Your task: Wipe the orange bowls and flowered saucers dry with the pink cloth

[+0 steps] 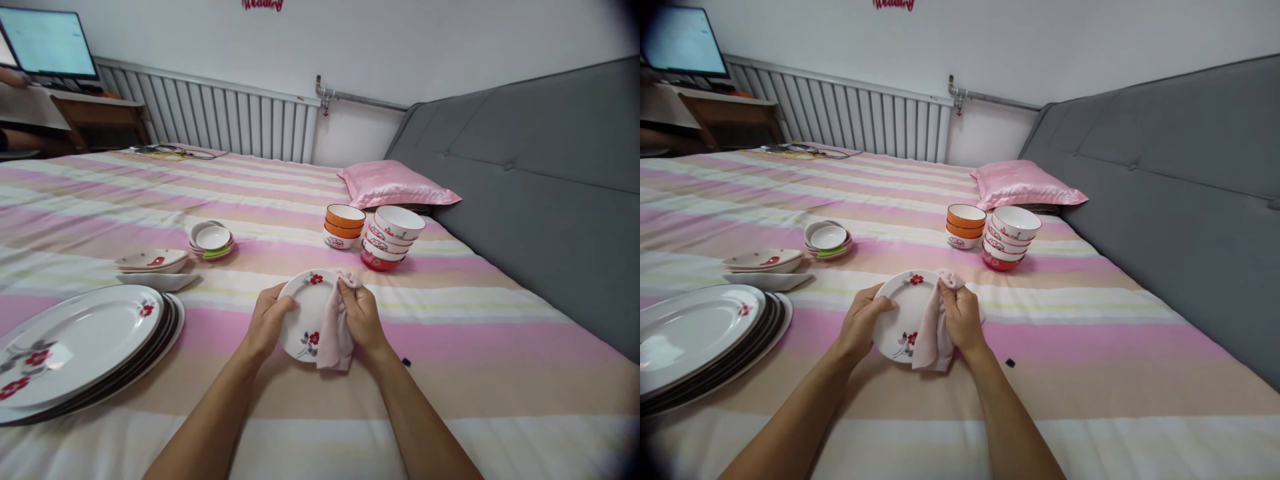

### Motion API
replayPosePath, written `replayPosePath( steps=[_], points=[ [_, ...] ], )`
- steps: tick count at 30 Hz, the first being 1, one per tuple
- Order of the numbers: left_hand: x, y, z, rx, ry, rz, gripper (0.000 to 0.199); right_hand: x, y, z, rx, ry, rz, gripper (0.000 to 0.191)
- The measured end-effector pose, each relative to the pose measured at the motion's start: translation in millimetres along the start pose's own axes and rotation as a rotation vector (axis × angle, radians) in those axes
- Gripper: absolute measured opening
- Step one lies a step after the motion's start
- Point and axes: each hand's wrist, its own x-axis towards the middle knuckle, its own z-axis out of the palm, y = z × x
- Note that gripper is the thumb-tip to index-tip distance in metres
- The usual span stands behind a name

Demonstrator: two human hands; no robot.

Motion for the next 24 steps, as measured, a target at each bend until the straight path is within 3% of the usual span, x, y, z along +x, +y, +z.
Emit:
replayPosePath(
  steps=[9,16,24],
  points=[
    [1.0,2.5,-0.1,-0.107,0.214,0.037,0.009,2.6,-1.1,-1.0,0.143,-0.132,0.009,0.036],
    [3.1,3.6,-0.2,-0.215,0.385,0.092,0.014,-1.7,-0.7,3.5,0.250,-0.204,0.095,0.036],
    [2.5,-1.5,0.8,-0.260,0.450,0.174,0.013,-7.6,2.1,10.1,0.427,-0.227,0.278,0.034]
  ],
)
